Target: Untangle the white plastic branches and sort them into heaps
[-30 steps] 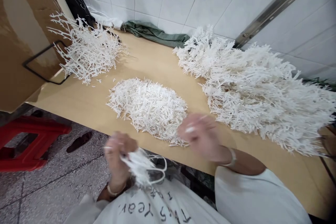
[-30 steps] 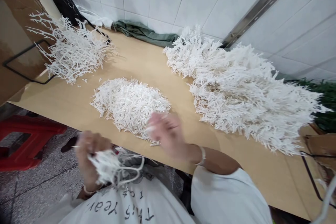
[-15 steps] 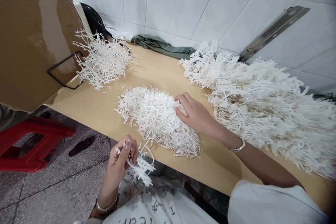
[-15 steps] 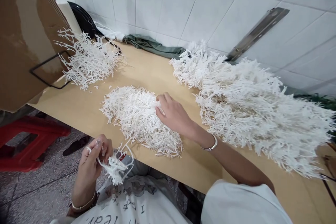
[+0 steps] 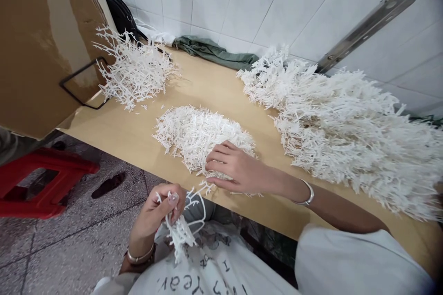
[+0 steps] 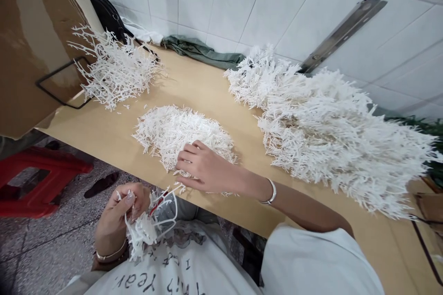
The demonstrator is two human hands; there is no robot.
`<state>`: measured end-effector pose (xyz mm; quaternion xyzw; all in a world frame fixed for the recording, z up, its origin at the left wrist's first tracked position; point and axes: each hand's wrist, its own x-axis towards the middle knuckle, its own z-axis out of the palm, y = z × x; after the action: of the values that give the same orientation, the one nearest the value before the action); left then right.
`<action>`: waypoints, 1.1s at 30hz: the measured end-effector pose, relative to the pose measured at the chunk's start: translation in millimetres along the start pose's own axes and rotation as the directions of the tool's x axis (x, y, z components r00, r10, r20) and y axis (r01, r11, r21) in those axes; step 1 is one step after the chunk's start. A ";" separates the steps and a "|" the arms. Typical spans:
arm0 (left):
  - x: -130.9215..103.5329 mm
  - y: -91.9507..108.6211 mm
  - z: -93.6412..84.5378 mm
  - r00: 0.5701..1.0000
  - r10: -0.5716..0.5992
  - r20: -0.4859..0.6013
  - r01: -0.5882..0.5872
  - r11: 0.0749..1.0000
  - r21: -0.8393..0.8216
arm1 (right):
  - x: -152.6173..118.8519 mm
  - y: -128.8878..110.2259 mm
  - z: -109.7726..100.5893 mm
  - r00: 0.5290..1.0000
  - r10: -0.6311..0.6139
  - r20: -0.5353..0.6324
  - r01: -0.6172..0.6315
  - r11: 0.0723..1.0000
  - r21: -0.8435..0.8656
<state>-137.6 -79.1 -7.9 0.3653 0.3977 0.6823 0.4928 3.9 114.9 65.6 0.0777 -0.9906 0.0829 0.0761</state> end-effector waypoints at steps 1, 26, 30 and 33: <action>0.0 0.6 1.0 1.000 0.024 -0.006 -0.024 1.000 0.002 | -0.6 -3.7 0.4 1.000 -0.014 -0.019 0.015 0.998 0.059; -4.8 -20.1 8.4 0.995 -0.086 0.055 0.086 0.996 -0.006 | 151.1 22.1 -54.3 0.990 -0.030 -0.135 0.046 0.992 0.118; -4.2 -24.7 5.4 0.993 -0.021 0.117 0.019 1.000 0.014 | 244.5 77.9 -49.1 0.968 0.176 -0.177 -0.224 0.928 -0.299; -4.1 -20.8 5.9 1.000 -0.008 0.027 0.006 0.998 0.054 | 253.5 102.4 -25.0 0.959 0.252 -0.133 -0.284 0.859 -0.425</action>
<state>-123.4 -77.9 -24.7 0.3863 0.4107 0.6645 0.4904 -257.2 183.3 115.9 -0.0831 -0.9812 -0.1304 0.1152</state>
